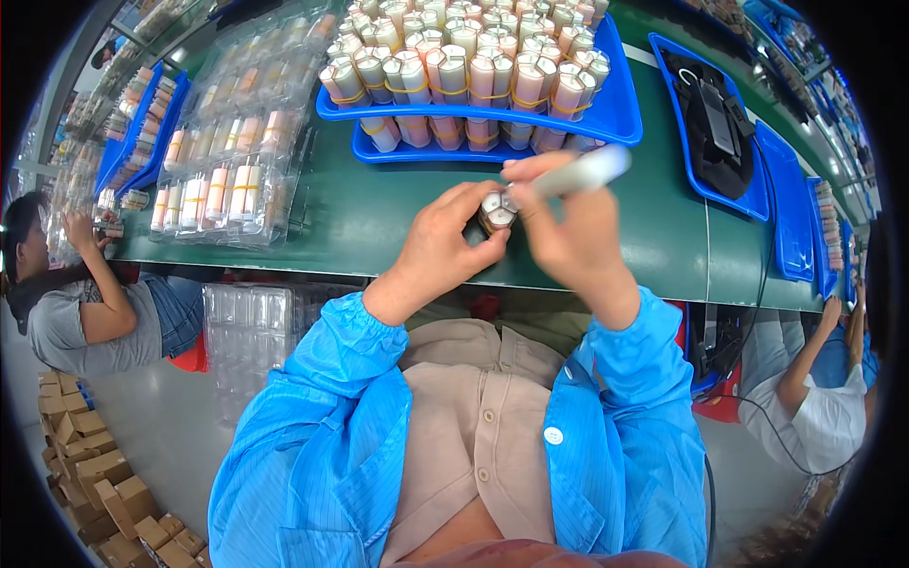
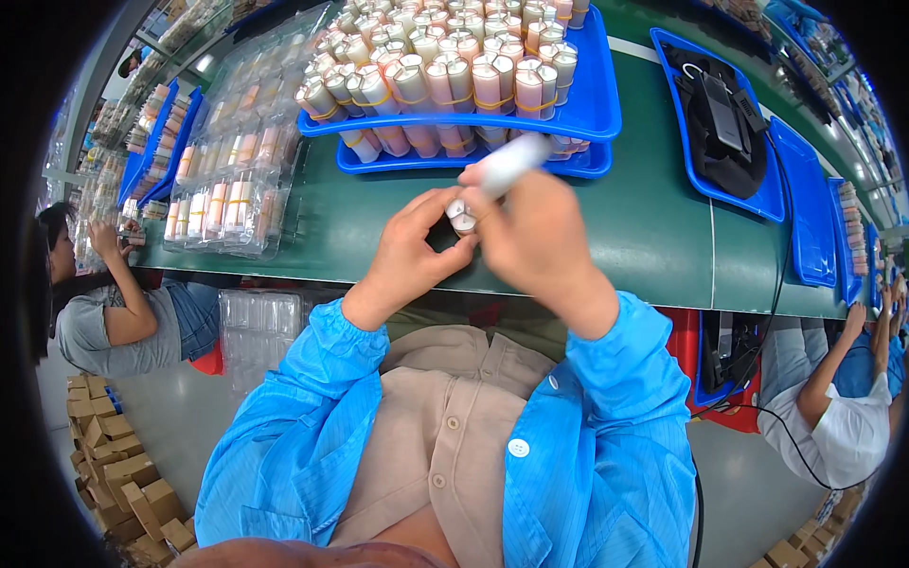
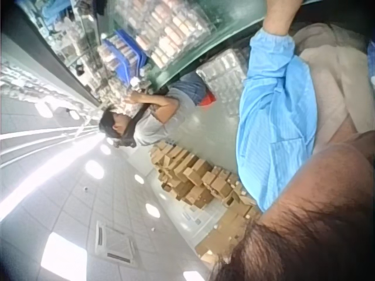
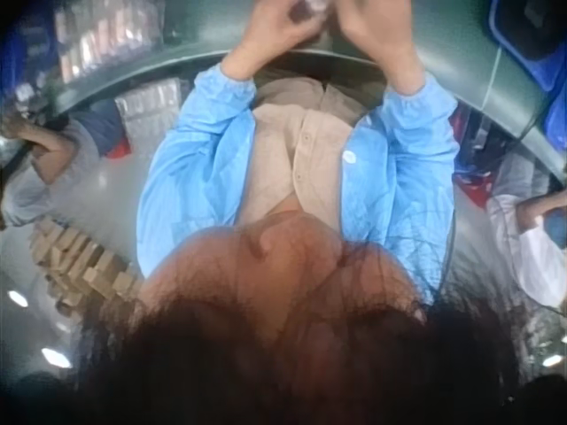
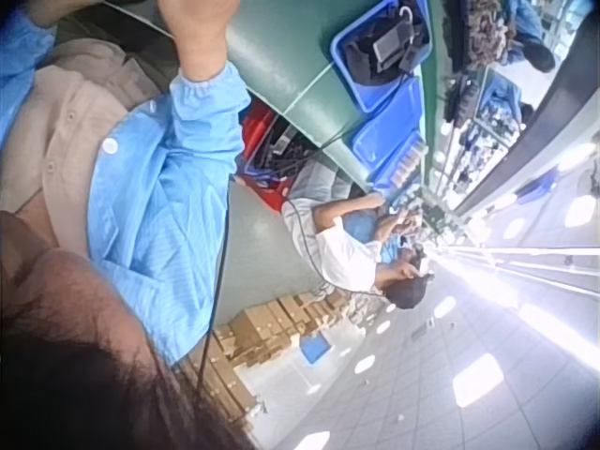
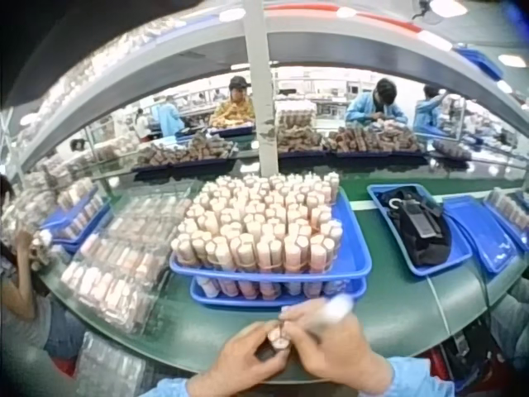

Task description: The person assembles small cylindrical plastic components by hand, fusing parts together with a handheld heat tool.

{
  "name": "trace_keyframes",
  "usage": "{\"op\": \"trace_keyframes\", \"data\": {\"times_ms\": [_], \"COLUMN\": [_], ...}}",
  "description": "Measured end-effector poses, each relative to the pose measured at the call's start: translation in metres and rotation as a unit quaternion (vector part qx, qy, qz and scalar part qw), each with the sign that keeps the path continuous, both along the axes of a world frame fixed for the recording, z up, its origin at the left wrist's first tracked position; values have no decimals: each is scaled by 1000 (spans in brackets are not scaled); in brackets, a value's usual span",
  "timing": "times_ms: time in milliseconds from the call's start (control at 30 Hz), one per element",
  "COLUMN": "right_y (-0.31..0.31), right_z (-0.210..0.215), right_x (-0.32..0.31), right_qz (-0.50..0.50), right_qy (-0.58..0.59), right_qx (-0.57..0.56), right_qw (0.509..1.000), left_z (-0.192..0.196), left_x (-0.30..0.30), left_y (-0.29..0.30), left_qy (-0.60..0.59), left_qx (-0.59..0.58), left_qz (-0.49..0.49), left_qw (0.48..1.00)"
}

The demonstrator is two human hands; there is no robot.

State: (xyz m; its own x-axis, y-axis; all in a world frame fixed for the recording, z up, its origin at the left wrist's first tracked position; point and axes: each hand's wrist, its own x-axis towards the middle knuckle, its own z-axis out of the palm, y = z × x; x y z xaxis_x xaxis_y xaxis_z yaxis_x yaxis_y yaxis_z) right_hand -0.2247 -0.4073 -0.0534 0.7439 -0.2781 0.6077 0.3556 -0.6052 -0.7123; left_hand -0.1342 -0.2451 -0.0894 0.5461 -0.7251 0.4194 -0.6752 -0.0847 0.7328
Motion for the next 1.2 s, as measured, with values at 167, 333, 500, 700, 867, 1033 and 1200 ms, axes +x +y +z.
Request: {"op": "trace_keyframes", "data": {"times_ms": [167, 333, 500, 700, 867, 1033, 1200], "right_y": [-16, -3, 12, 11, 17, 18, 17], "right_z": [10, -35, -41, -43, -39, -38, -39], "right_x": [-4, 11, 15, 2, 2, 6, 7], "right_qz": [9, -43, -68, -69, -41, -48, -57], "right_qy": [-40, -23, 2, 47, 26, 18, 23], "right_qx": [262, 194, -64, -126, -137, -149, -146], "right_qw": [964, 980, 996, 988, 989, 987, 987], "left_z": [-4, 1, 17, 91, 147, 125, 122], "left_x": [11, 28, 28, 48, 188, 284, 284], "left_y": [7, 14, 37, 114, 190, 239, 227], "left_qy": [356, 566, 633, 301, -188, -215, -143], "left_qx": [-50, -135, -183, -135, 53, 294, 376], "left_qz": [-64, -200, -248, -68, 365, 419, 394], "left_qw": [931, 788, 711, 942, 910, 832, 827]}}
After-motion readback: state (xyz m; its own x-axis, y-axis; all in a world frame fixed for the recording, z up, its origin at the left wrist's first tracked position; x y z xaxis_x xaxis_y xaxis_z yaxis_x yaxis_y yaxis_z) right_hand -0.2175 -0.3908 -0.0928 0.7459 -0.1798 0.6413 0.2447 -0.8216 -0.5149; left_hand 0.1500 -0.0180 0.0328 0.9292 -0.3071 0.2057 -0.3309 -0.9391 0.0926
